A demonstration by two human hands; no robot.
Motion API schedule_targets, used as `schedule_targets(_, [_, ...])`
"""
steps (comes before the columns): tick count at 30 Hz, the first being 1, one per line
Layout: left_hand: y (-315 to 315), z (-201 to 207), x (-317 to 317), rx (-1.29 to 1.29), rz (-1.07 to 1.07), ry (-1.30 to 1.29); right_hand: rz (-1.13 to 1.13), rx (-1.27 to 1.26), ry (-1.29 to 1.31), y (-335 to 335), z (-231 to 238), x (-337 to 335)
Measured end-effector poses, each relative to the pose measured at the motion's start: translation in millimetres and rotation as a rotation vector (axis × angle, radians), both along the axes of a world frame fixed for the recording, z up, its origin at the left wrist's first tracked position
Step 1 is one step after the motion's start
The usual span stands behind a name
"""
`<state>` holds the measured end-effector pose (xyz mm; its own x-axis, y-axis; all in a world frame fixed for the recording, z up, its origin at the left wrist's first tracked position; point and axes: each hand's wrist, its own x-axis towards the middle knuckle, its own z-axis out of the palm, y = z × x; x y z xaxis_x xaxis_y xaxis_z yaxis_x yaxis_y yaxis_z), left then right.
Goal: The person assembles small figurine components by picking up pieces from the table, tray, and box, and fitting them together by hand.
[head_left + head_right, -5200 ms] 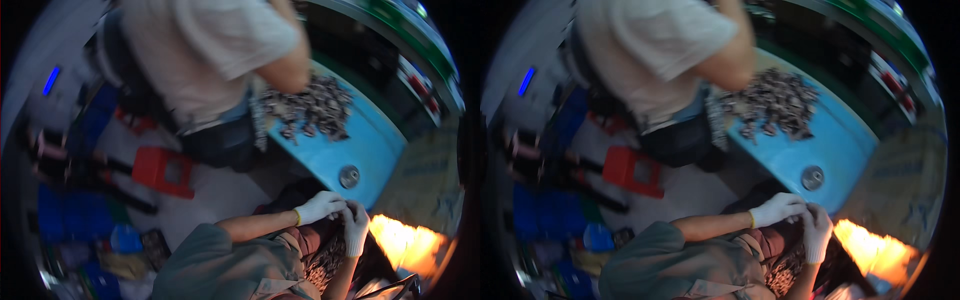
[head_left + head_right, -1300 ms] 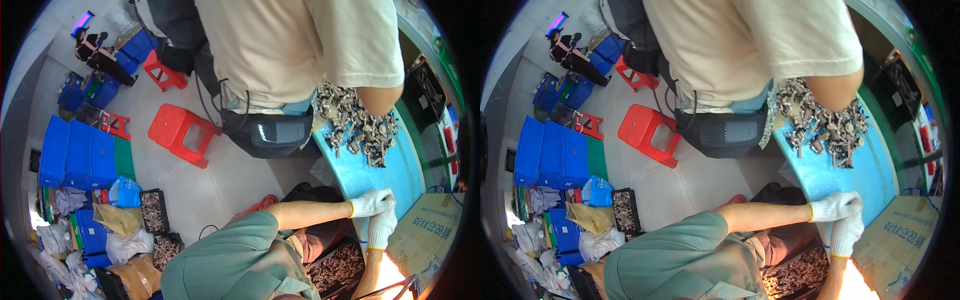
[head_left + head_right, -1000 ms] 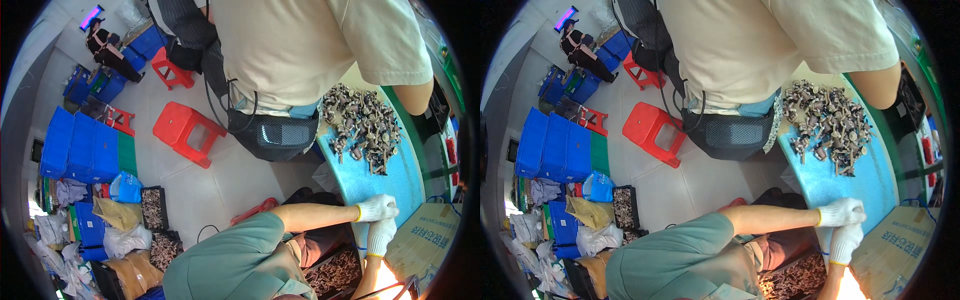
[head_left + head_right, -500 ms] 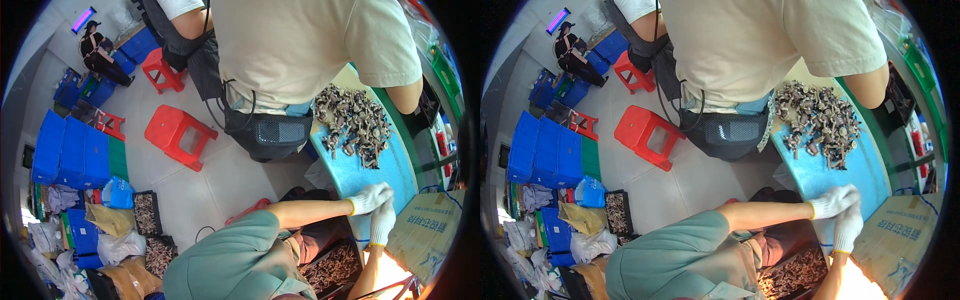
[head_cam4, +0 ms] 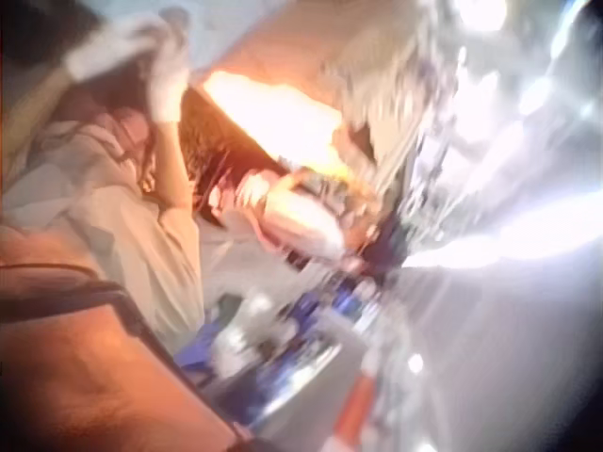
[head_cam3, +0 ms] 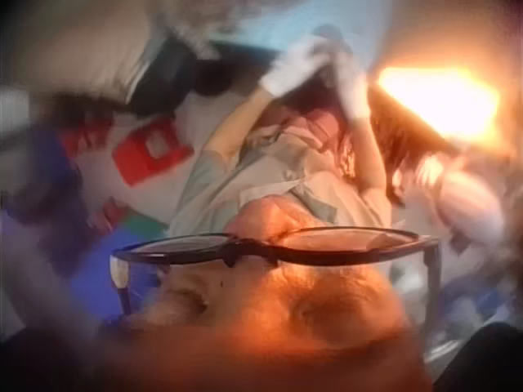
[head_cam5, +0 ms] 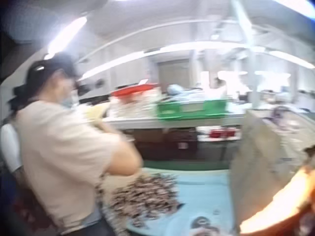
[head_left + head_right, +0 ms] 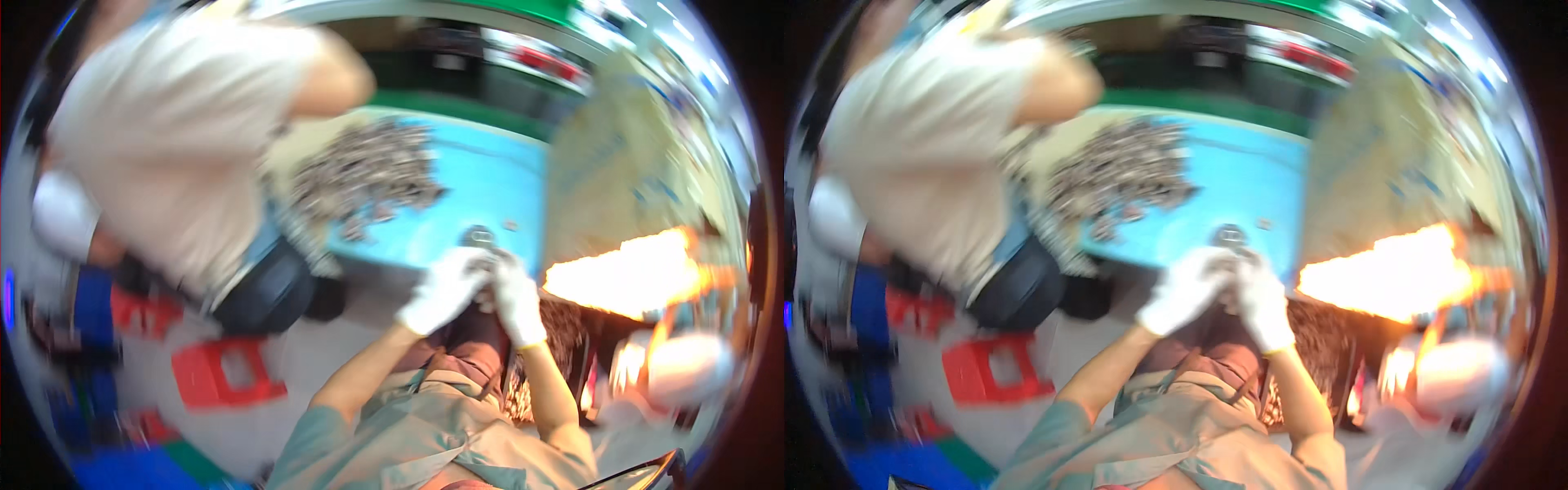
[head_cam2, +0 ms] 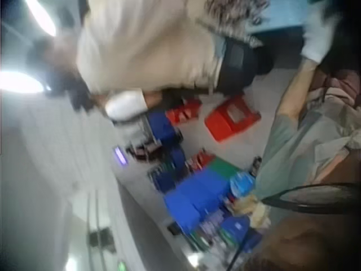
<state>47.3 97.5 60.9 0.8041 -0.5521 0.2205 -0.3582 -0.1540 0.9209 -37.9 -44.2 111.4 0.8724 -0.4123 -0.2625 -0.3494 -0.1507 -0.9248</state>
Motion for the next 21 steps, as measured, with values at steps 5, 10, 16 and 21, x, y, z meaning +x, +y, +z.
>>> schedule_targets(5, [-26, 22, 68, -0.065, 0.206, 0.104, 0.153, -0.357, -0.097, -39, -62, -83])
schedule_targets(10, [-59, 19, 144, 0.372, 0.317, -0.191, -0.183, -0.058, 0.190, -75, -120, -177])
schedule_targets(16, [-136, 26, 106, 0.774, 0.058, -0.623, -0.478, -0.344, 0.356, -115, -206, -277])
schedule_targets(21, [-157, -6, 119, 0.754, -0.387, -0.513, -0.369, -0.536, 0.668, -154, -257, -303])
